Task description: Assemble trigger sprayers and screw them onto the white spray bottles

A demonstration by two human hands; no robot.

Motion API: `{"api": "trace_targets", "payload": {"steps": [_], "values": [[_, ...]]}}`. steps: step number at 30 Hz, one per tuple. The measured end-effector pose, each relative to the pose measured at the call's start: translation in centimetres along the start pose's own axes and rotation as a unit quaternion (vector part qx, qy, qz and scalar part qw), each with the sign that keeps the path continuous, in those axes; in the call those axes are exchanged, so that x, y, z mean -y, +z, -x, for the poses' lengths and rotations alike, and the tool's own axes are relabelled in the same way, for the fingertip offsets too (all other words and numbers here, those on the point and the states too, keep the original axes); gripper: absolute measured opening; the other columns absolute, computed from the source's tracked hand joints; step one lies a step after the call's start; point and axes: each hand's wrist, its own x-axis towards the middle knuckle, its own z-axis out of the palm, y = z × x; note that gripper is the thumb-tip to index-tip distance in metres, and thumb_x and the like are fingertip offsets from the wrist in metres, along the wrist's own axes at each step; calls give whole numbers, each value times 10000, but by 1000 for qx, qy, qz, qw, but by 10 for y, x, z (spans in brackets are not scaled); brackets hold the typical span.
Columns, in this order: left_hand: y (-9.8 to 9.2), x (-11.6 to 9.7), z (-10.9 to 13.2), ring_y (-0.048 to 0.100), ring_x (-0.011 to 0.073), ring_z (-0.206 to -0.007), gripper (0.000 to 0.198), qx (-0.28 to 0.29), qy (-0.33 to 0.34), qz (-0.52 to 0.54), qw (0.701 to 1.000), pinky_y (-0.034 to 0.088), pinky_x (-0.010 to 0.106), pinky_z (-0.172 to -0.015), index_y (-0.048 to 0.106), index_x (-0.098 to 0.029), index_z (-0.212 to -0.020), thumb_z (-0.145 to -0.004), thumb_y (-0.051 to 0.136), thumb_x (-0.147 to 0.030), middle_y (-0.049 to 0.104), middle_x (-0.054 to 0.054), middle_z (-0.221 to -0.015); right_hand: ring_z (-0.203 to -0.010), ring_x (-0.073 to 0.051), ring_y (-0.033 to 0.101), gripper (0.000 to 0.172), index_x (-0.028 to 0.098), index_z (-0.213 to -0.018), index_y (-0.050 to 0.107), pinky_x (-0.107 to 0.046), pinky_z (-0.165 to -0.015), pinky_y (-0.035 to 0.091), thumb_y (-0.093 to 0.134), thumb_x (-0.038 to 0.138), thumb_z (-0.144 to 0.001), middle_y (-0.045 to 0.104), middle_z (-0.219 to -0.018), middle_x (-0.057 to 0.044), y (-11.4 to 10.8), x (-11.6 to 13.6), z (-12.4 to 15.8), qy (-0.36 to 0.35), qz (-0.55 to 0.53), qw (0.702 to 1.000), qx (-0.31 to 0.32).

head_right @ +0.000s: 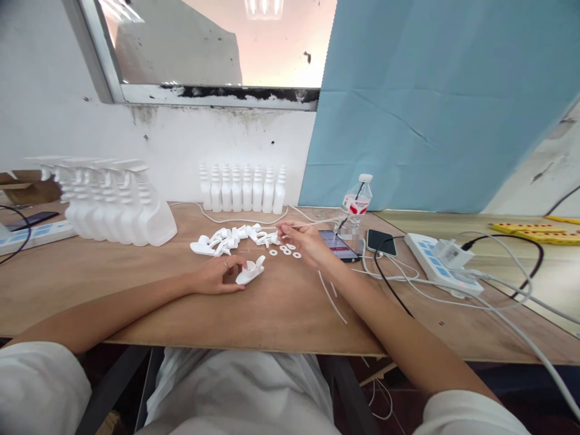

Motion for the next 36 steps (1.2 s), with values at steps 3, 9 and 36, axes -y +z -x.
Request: {"api": "trace_targets", "payload": {"steps": [3,9,36], "values": [[0,0,0,558,150,-680,646,1,-9,27,1000,429,276,-625,377,-217,-1344,-809,650,-455,624,37,-1021,-603,-130,607,291,167,-807,685,-277,-599,492,723,454,-773,654,-685,-12,10,-4,7,-30,44,999,7],[-1,-1,-2,532,121,-664,654,17,-21,30,999,424,251,-628,382,-215,-1356,-809,659,-439,619,31,-1004,-581,-137,625,352,176,-817,639,-284,-610,500,651,528,-818,668,-661,-10,23,-3,15,-72,109,990,43],[3,4,-3,528,124,-658,656,18,-10,19,1000,413,240,-632,429,-201,-1340,-801,666,-490,625,21,-900,-654,-137,547,268,183,-767,549,-264,-641,424,481,380,-934,584,-693,-7,49,-16,22,-136,356,910,165]]}}
